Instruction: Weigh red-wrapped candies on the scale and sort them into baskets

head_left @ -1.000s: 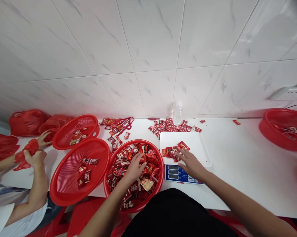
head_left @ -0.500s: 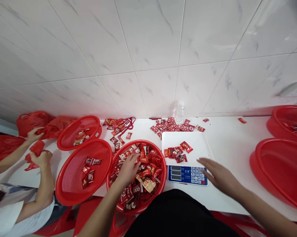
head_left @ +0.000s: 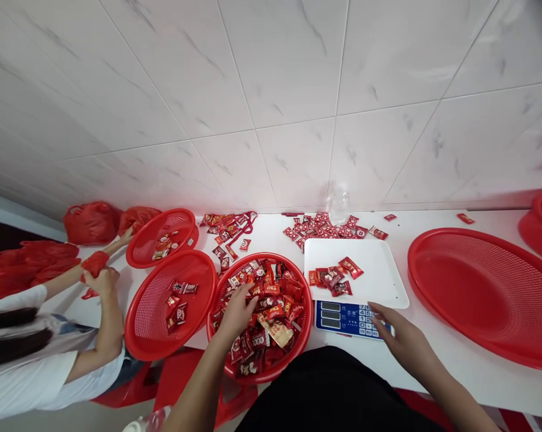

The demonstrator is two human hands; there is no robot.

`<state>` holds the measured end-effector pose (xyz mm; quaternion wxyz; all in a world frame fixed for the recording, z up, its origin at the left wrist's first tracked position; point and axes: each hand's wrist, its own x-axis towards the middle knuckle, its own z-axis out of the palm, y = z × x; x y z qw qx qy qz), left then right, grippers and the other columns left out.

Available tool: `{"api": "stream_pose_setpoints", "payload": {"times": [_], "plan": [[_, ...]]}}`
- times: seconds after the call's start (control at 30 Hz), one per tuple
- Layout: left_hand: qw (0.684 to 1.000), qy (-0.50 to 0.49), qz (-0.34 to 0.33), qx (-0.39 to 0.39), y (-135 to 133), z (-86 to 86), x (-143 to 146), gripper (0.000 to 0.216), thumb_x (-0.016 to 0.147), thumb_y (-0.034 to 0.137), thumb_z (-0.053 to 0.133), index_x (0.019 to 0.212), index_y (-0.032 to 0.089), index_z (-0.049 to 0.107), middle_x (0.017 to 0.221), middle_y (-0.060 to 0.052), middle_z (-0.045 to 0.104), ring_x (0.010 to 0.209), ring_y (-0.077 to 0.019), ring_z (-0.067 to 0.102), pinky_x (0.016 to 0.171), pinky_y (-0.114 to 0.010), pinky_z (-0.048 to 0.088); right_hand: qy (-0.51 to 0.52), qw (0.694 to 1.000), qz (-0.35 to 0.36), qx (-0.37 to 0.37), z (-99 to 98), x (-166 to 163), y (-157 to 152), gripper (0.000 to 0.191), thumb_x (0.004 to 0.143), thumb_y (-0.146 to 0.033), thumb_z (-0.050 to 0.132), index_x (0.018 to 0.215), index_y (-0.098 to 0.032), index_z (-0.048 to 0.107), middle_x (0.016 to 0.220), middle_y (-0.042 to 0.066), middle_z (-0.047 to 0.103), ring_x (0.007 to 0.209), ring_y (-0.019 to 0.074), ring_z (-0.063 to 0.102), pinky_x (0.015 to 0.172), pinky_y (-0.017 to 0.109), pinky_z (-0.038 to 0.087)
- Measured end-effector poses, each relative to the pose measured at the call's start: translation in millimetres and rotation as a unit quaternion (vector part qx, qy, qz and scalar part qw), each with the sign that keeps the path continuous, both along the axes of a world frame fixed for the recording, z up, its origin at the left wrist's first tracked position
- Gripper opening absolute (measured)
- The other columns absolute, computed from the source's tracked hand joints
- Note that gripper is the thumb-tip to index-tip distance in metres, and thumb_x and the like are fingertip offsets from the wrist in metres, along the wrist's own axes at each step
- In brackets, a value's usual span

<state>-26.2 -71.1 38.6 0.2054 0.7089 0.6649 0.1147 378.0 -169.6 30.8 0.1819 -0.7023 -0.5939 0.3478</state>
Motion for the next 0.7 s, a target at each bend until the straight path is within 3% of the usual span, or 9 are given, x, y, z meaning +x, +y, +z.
{"api": "stream_pose_setpoints", "payload": {"times": [0.13,0.27,0.43,0.6,0.7], "plan": [[0.997,0.044,-0.018,-0.054,28,-22.6,25,0.053,0.083,0.035,0.05,0.132,0.017,0.042,0.136,-0.014,0.043,0.125,-0.0263,0.041,0.101,-0.038,0.034,0.025,0.993,0.115,0.013,3.2,-28,16,0.044,0.088,-0.046,0.036,0.125,-0.027,0.051,0.125,0.005,0.058,0.112,0.0233,0.055,0.09,0.039,0.047],[0.989,0.09,-0.036,-0.109,37,-34.0,39,0.052,0.081,0.025,0.052,0.131,0.017,0.044,0.132,-0.015,0.048,0.119,-0.0286,0.046,0.098,-0.04,0.035,0.033,0.986,0.16,0.018,2.5,-47,18,0.045,0.089,-0.043,0.034,0.126,-0.024,0.051,0.124,0.007,0.059,0.111,0.024,0.055,0.091,0.04,0.045],[0.994,0.074,-0.049,-0.064,39,-32.9,35,0.052,0.076,0.003,0.04,0.125,0.017,0.051,0.125,-0.011,0.056,0.115,-0.0207,0.052,0.098,-0.031,0.036,0.026,0.987,0.159,0.007,-3.6,-44,14,0.044,0.089,-0.041,0.035,0.127,-0.025,0.051,0.125,0.006,0.058,0.114,0.0234,0.053,0.094,0.039,0.043],[0.999,0.03,0.0,-0.03,41,-25.4,26,0.049,0.078,0.004,0.038,0.124,0.017,0.052,0.123,-0.009,0.058,0.113,-0.0196,0.054,0.097,-0.031,0.038,-0.019,0.992,0.121,0.015,-17.6,-27,26,0.044,0.089,-0.039,0.034,0.128,-0.022,0.05,0.128,0.008,0.055,0.116,0.022,0.051,0.096,0.037,0.042],[1.0,-0.023,0.012,0.014,39,-18.9,31,0.044,0.081,0.01,0.038,0.121,0.019,0.054,0.123,-0.007,0.059,0.112,-0.0197,0.054,0.098,-0.033,0.039,-0.087,0.988,0.116,0.047,-29.2,-28,47,0.047,0.088,-0.036,0.038,0.131,-0.02,0.046,0.138,0.011,0.044,0.127,0.0239,0.039,0.102,0.038,0.036]]}}
